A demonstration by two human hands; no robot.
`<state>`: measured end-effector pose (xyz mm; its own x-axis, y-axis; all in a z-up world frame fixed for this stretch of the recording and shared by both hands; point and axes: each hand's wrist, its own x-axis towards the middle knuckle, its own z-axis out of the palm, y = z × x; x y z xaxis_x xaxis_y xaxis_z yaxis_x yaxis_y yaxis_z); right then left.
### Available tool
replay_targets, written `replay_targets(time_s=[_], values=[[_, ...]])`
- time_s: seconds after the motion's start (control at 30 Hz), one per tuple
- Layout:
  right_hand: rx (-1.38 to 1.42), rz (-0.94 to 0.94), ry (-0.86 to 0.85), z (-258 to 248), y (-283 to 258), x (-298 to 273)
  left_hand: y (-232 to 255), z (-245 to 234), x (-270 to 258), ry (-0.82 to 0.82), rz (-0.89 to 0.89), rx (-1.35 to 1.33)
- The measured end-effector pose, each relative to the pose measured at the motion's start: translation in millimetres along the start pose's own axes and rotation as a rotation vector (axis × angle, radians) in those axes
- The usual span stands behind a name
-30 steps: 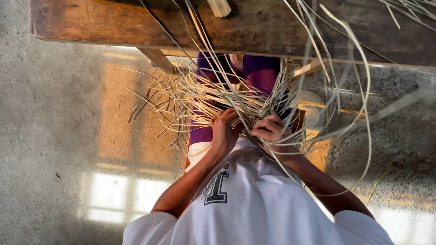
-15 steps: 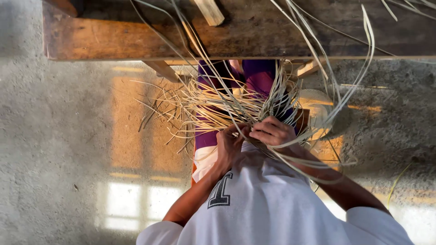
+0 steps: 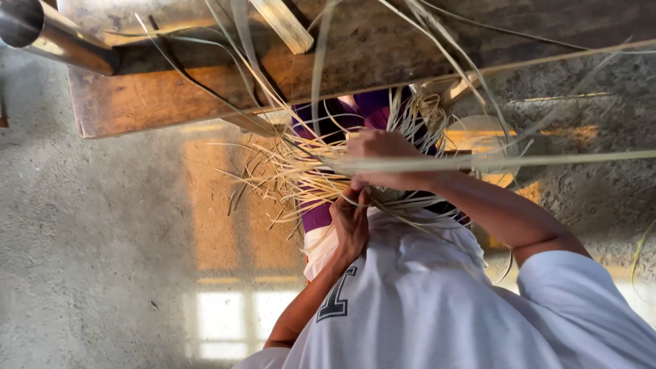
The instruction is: Weaving thin strips of material together on a workbench to create a structure
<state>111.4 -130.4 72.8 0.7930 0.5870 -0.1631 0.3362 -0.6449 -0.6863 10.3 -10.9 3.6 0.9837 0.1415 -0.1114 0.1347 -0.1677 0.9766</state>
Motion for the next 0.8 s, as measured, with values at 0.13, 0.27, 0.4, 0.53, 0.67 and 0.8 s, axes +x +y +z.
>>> replay_targets(time_s=[0.13,0.27,0.4,0.53,0.67,0.8], values=[[-0.198,-0.05,-0.07,29.7,37.7,-9.6,-1.0,-0.4,2.5,0.007,0.04,-0.083],[-0.179,-0.113,-0.088,36.2,53.2,-4.1,-17.5,2.0,-0.2,0.017,0.147,-0.04],[0.087,-0.348,0.245,47.9,70.0,-15.5,-31.9,7.1,-2.1,0.039,0.076,-0.088],[0.056,-0.209,-0.062,33.9,64.4,-20.4,-27.0,8.4,-0.6,0.035,0.106,-0.073],[0.245,-0.16,0.068,32.8,60.9,-19.0,-24.8,7.3,0.3,0.042,0.189,-0.007],[0.334,-0.111,0.004,16.7,39.3,-19.4,-21.0,4.8,0.5,0.06,0.22,-0.016]])
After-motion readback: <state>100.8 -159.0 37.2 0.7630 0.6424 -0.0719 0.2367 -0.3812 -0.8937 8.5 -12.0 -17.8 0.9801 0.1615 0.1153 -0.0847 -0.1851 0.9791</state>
